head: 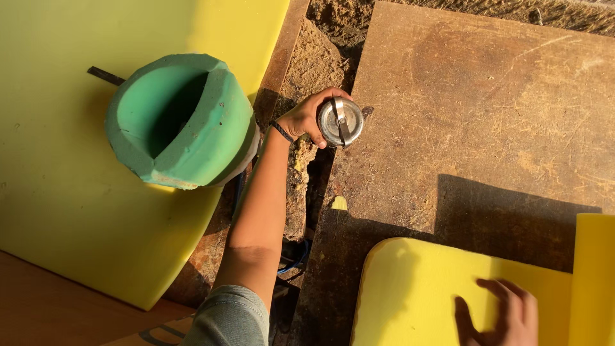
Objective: The person lays a large yellow foam sheet on a work table, cuts a strip from it with a long knife, and folds and aligns the foam pieces. They then pick up a spray gun, apply spray to the foam, and press the foam sheets together with both hands to bond them.
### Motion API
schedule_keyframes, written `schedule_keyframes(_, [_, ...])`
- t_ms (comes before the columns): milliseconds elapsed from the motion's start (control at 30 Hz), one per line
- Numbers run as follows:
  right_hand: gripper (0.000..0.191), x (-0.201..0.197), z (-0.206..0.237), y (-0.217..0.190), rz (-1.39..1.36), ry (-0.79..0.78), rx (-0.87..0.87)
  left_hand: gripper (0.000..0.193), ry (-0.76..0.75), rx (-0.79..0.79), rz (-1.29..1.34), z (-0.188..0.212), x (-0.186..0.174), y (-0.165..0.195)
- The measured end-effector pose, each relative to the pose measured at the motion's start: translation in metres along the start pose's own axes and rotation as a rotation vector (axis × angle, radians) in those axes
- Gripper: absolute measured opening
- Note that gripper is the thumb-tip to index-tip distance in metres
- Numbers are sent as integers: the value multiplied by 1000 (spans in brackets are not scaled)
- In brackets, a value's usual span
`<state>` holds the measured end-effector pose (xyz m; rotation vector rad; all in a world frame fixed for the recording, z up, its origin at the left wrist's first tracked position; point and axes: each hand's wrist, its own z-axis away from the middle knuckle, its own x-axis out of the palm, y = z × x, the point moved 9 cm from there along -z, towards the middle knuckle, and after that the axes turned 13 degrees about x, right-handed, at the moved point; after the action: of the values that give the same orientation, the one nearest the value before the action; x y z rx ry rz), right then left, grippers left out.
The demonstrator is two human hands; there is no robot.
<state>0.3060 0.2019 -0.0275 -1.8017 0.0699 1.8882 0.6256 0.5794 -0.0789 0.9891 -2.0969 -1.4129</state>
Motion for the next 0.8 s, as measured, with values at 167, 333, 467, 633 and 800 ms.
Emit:
schedule_keyframes(167, [95, 93, -96, -224, -333, -265, -426, 112, -21, -127, 103, -6, 12, 3])
schedule_keyframes(333, [131, 147, -158, -321, -659, -510, -526, 115, 1, -94, 177, 0, 13, 13])
schedule_keyframes(467, [110, 162, -155, -331, -846, -470, -444, 125, 275, -152, -104, 28, -19, 16])
schedule_keyframes(633, [98, 152, -141, -325, -974, 135, -137, 88, 905, -35, -134, 78, -18, 29])
schedule_keyframes(800, [101, 83, -104, -339, -866, 304, -254, 72, 1198, -94, -219, 149, 53, 57])
